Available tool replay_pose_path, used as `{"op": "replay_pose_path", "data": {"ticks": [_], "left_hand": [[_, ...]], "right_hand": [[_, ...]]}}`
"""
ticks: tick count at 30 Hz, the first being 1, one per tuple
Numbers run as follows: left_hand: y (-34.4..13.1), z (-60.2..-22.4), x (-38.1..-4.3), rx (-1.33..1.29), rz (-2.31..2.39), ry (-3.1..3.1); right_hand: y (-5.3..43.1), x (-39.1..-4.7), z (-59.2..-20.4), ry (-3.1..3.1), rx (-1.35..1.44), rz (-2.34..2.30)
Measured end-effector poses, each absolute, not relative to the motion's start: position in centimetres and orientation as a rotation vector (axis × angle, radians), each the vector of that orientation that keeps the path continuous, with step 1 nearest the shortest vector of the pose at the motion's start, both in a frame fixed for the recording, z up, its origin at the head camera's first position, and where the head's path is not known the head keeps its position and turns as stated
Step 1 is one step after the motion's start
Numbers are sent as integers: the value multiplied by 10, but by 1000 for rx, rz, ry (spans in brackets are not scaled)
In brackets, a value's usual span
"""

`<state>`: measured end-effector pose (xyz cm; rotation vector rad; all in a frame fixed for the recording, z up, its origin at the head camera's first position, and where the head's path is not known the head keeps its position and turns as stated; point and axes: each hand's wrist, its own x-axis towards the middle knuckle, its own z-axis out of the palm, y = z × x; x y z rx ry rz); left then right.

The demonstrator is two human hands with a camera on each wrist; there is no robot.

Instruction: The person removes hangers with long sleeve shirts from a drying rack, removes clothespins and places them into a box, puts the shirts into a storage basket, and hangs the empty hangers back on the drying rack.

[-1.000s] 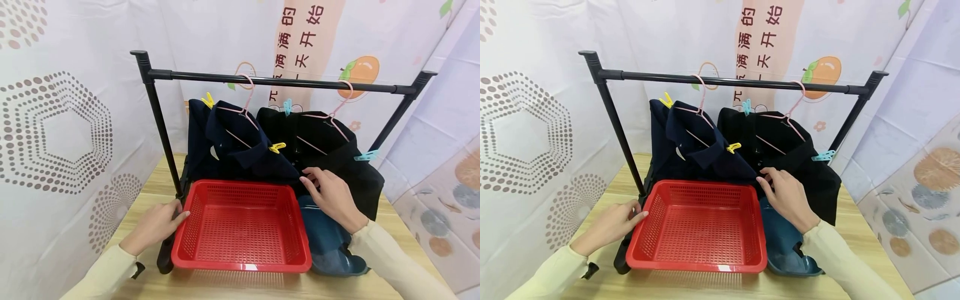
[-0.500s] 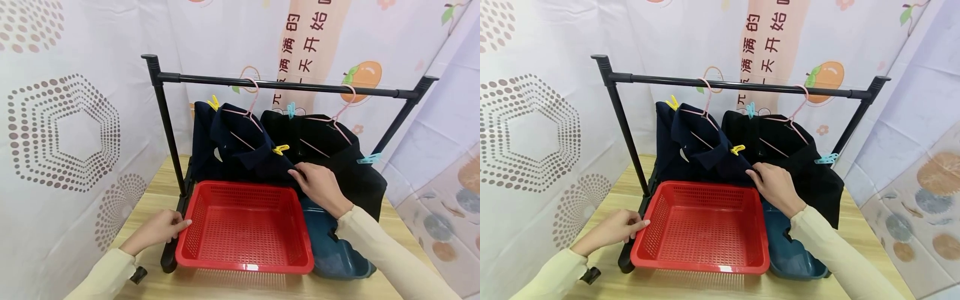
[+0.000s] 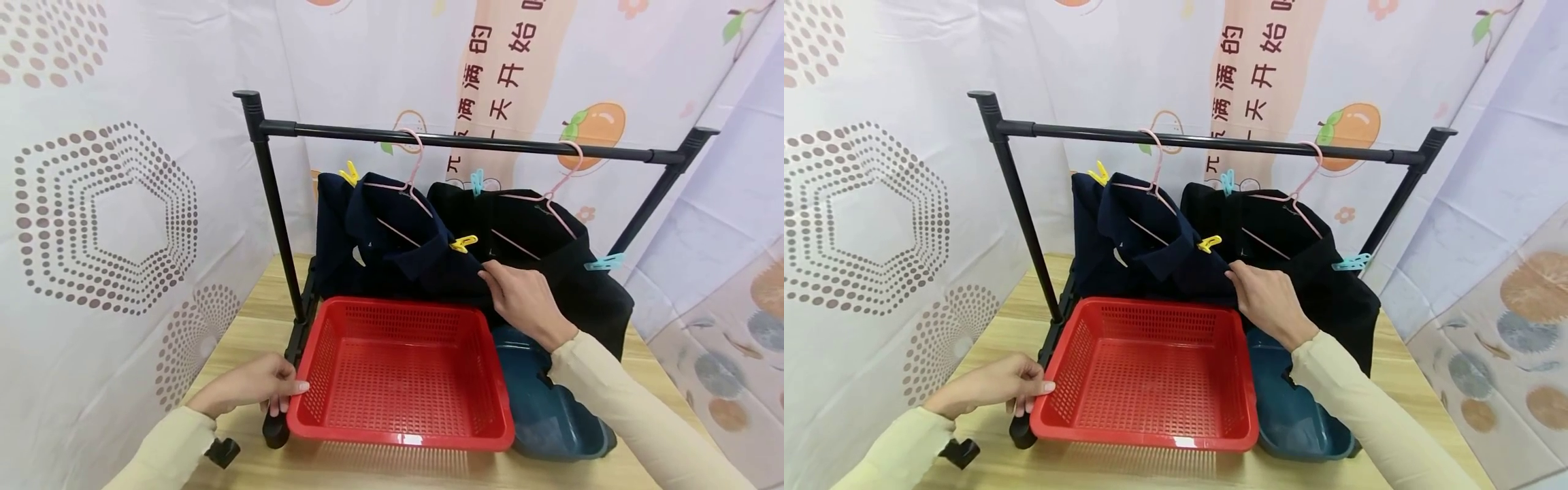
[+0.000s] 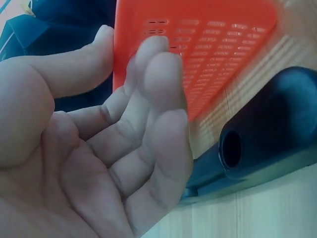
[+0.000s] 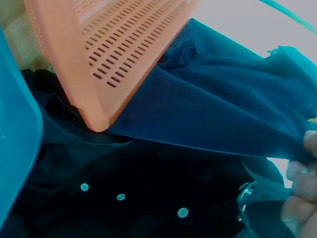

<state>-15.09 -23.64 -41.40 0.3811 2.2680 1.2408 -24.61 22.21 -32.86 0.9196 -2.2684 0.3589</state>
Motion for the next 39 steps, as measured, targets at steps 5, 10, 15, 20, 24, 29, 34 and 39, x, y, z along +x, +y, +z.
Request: {"op": "replay_pose_path", "data": {"ticks": [5,10,15,20,24,29,34,39], "left_hand": [[-232,-417,-151,297,1320,2191],[-230,-417,-151,234,1438,2083],[-231,-418,-150,201,1481,2030],[-233,-418,-150,193,1500,2026],[-234,-416,-151,182,1510,2025],[-235,-415,-151,198,1527,1990],[-235,-413,-151,199,1530,1944],[-234,-412,-152,176,1510,1942]], "right_hand": [[229,-252,-330,-2139,936,386],[232,-256,-324,-2042,930,413],[233,-253,-311,-1981,906,454],[238,-244,-294,-1944,863,516],[244,-234,-287,-1947,848,555],[253,-219,-288,-2000,844,577],[260,-208,-292,-2043,828,591],[266,-200,-295,-2076,819,602]]}}
